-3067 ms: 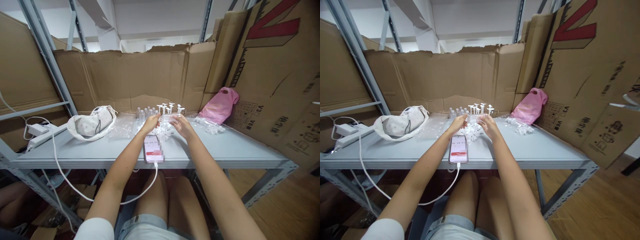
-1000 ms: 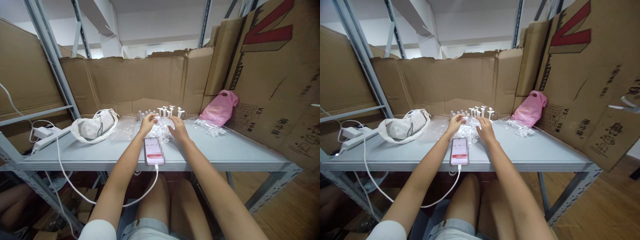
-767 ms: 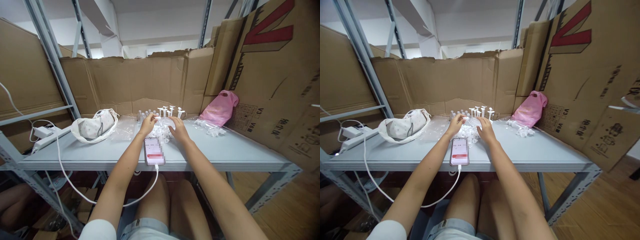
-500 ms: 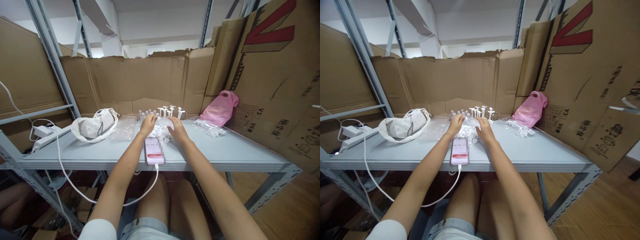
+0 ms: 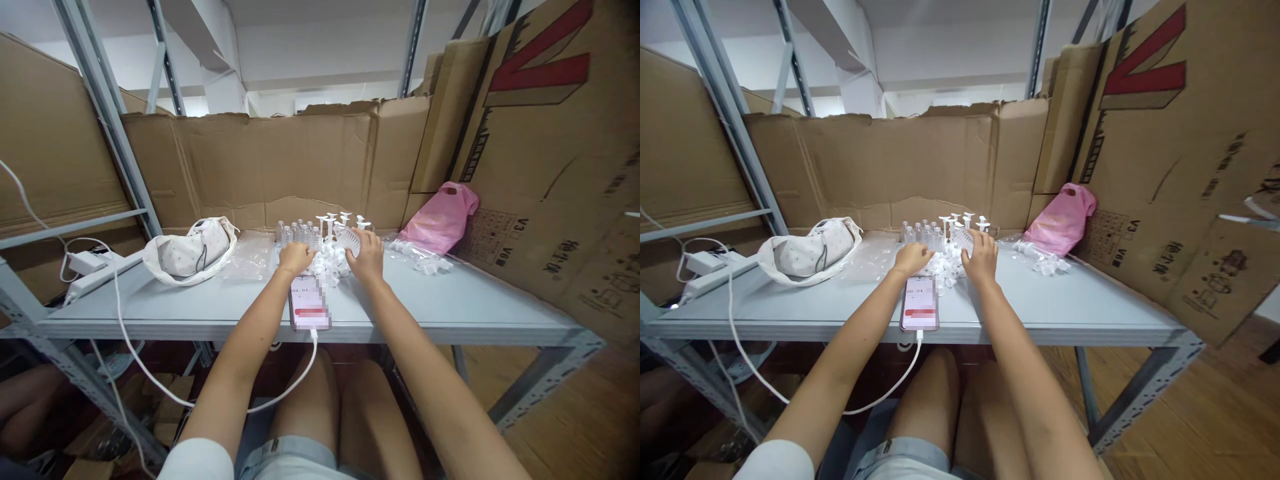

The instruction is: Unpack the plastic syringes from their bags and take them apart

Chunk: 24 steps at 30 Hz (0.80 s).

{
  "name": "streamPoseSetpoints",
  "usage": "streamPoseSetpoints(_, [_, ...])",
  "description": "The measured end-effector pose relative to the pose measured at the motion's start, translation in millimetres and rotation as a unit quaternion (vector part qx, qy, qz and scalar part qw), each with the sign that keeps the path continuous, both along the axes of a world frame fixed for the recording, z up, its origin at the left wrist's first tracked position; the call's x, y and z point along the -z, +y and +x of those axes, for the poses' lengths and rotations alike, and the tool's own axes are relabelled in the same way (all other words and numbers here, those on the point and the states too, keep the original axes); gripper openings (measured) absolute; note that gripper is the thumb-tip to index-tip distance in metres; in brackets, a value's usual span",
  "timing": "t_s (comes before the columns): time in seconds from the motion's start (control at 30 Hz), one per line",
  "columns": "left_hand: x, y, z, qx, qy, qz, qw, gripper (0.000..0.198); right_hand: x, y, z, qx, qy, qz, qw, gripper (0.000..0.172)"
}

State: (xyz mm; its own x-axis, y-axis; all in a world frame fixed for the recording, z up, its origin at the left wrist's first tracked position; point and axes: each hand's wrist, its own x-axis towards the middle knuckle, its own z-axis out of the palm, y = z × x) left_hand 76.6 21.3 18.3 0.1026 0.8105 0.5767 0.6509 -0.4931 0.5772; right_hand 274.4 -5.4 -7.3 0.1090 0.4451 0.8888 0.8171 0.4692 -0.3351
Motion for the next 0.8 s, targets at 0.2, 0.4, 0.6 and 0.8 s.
streamPoseSetpoints(0.2, [3.6,3.8,-0.3,0.050,0.014,-0.007,0.999,0.022,0.4,1.3,-1.1,-0.025,0.026,0.004,0.999,0.046])
streamPoseSetpoints(0.4, [3.8,-2.0,12.7,0.259,-0.043,-0.067,0.963,0.062,-2.6,-1.6,-5.7,-0.081,0.052,0.007,0.995,0.046])
streamPoseSetpoints(0.6, [-6.4,-16.8,25.3,0.289,-0.177,-0.029,0.940,0.055,-0.2,-0.6,-10.9,-0.171,-0.020,-0.024,0.985,0.046])
streamPoseSetpoints(0.8, [-28.7,-8.7,11.2,0.187,-0.172,0.044,0.966,0.032,-1.4,-2.3,-11.0,-0.188,-0.038,-0.024,0.981,0.047])
